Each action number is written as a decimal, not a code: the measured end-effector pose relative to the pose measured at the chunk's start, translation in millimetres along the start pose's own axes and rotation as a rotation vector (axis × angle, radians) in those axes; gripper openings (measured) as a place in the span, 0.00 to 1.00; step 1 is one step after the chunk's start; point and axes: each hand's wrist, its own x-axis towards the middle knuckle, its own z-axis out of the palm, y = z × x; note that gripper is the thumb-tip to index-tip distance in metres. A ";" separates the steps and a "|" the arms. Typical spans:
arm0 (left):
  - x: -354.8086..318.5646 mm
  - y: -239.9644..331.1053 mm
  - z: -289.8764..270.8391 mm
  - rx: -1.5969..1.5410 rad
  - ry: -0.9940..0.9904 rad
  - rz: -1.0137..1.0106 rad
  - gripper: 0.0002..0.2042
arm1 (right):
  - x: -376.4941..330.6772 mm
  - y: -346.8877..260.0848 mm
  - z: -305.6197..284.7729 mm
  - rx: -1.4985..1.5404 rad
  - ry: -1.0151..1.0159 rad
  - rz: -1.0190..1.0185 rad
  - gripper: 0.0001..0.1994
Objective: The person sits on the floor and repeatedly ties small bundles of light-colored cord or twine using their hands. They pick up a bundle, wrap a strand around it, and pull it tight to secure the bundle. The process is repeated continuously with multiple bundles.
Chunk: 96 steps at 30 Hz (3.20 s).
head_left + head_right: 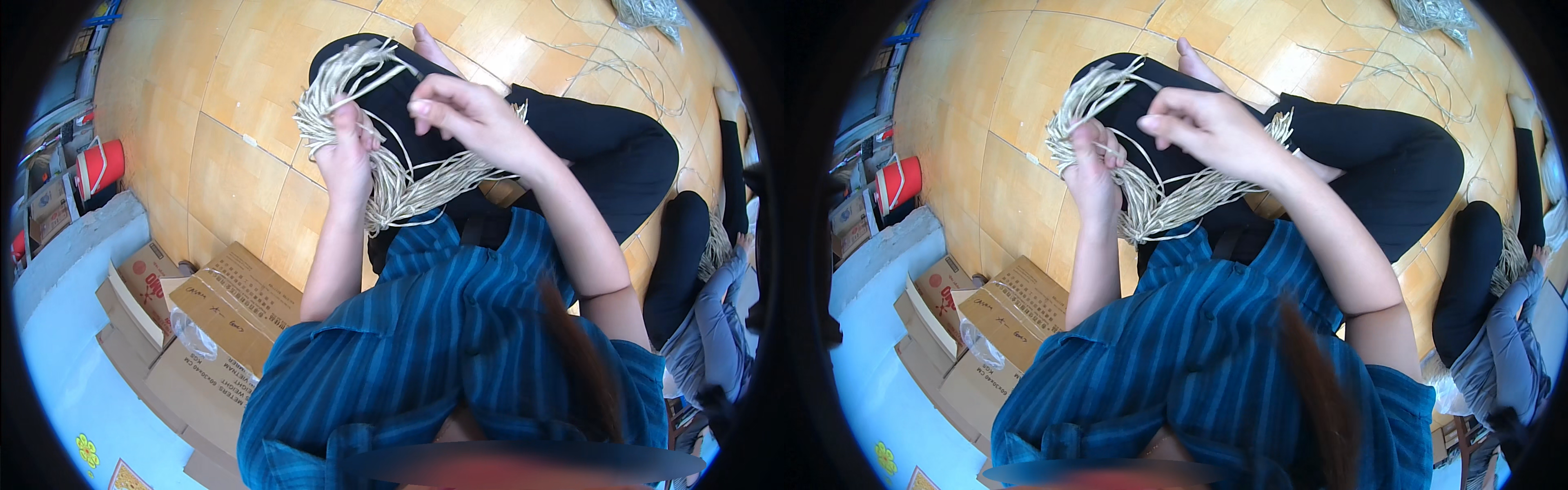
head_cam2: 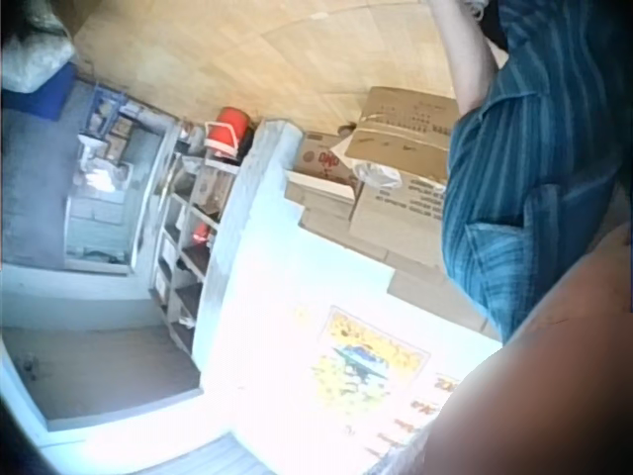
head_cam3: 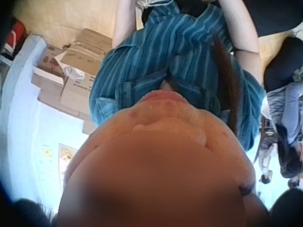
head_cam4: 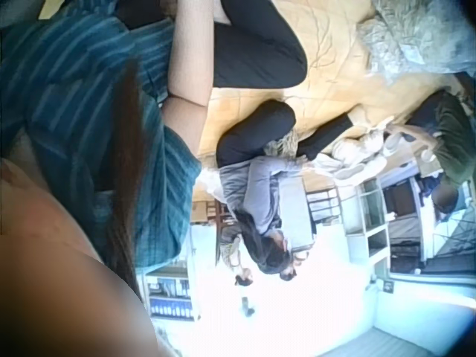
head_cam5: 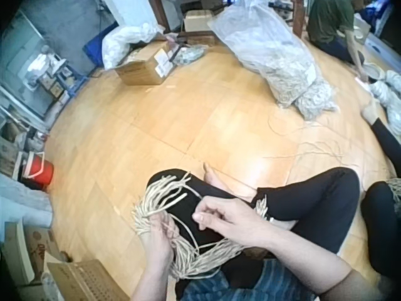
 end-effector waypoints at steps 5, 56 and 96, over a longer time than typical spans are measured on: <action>4.5 10.5 -8.8 0.030 -0.164 -0.041 0.07 | -14.7 15.6 -12.3 -0.396 -0.202 0.094 0.04; 13.2 20.4 -10.6 0.041 -0.195 -0.407 0.14 | 45.3 -37.0 3.5 -0.554 -0.164 -0.208 0.07; 3.1 13.2 -0.8 0.120 -0.318 -0.149 0.17 | 16.5 -42.0 -16.9 -0.838 -0.023 -0.168 0.10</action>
